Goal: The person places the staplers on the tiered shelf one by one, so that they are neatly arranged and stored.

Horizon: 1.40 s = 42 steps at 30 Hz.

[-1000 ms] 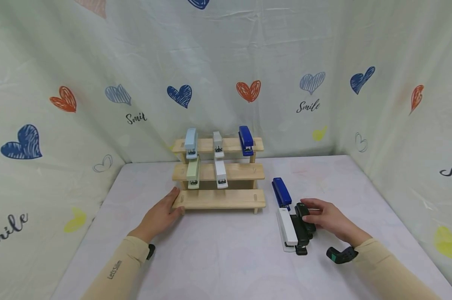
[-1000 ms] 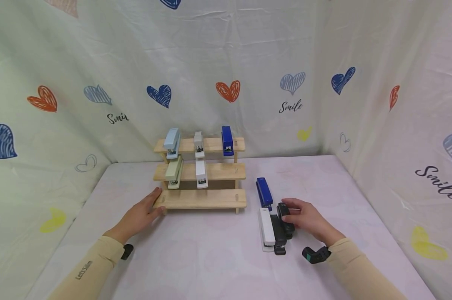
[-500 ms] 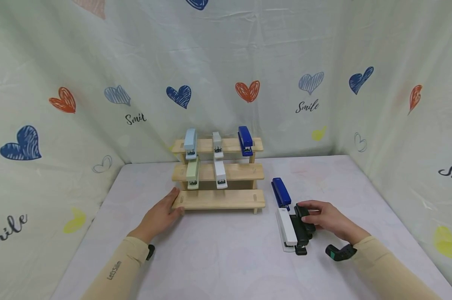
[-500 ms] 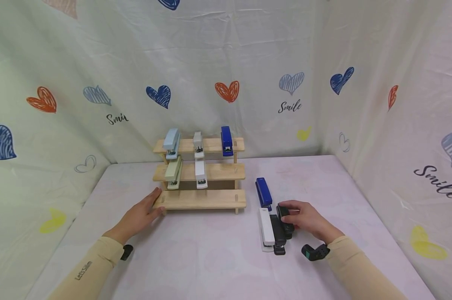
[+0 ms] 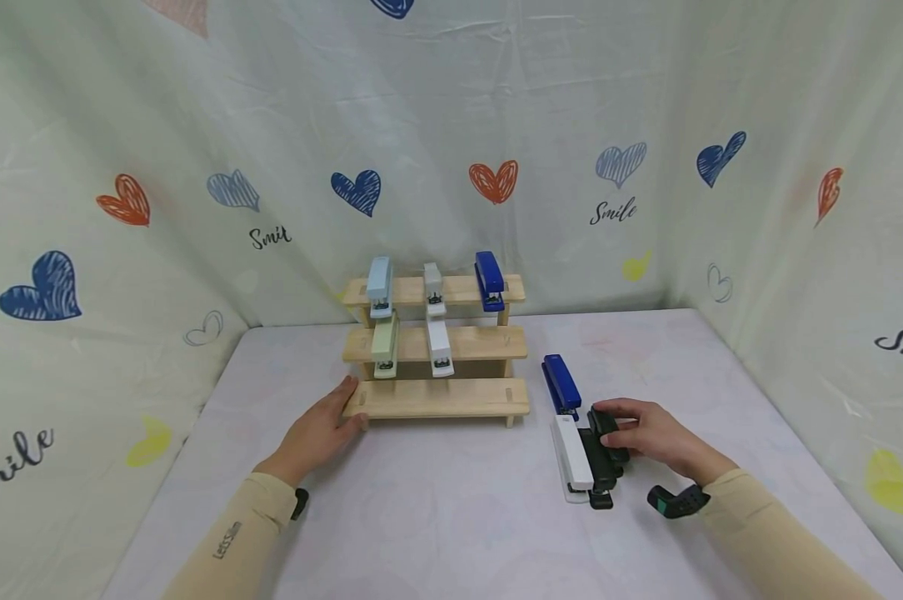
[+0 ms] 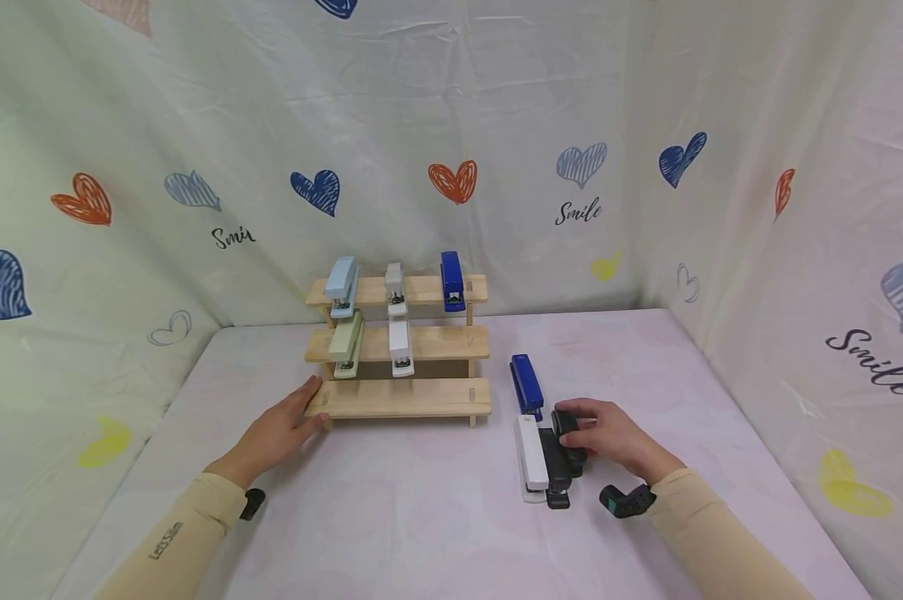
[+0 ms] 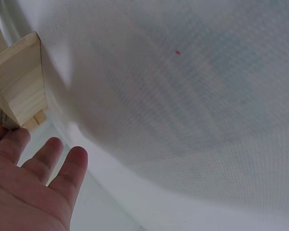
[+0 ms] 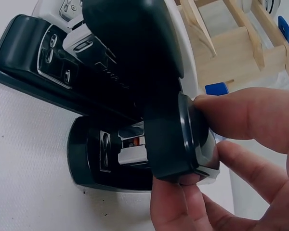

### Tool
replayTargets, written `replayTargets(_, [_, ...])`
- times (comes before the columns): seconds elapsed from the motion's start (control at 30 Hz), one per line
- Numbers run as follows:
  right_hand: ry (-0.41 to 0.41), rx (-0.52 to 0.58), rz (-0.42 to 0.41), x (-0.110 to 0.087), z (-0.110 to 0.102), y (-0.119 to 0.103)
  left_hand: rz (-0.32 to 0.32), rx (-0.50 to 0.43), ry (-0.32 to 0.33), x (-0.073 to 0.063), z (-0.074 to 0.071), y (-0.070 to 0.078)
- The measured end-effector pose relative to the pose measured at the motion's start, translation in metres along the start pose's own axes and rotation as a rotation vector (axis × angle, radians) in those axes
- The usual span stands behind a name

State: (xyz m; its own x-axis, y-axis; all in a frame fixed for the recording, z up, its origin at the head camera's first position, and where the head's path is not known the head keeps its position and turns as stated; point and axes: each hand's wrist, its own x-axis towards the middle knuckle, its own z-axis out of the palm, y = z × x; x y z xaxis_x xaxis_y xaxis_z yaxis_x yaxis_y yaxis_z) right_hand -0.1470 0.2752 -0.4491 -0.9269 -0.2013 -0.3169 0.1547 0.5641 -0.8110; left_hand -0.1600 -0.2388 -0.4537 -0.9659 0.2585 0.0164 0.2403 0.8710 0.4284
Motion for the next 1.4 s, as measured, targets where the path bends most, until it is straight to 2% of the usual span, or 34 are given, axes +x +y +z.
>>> replayTargets(0.47, [-0.032,-0.077,0.017,0.001,-0.002,-0.009,-0.001,-0.005,-0.002,0.001,0.000,-0.001])
replayTargets(0.83, [-0.027,-0.023,0.014,-0.003,-0.005,-0.011,-0.007,0.002,-0.012,0.001,-0.001,0.001])
replayTargets(1.1, [-0.010,-0.047,-0.004,-0.003,-0.015,-0.014,-0.004,0.009,-0.010,0.000,-0.001,0.001])
replayTargets(1.4, [0.010,-0.079,-0.022,-0.001,-0.027,-0.030,-0.014,0.014,-0.012,0.000,0.000,0.000])
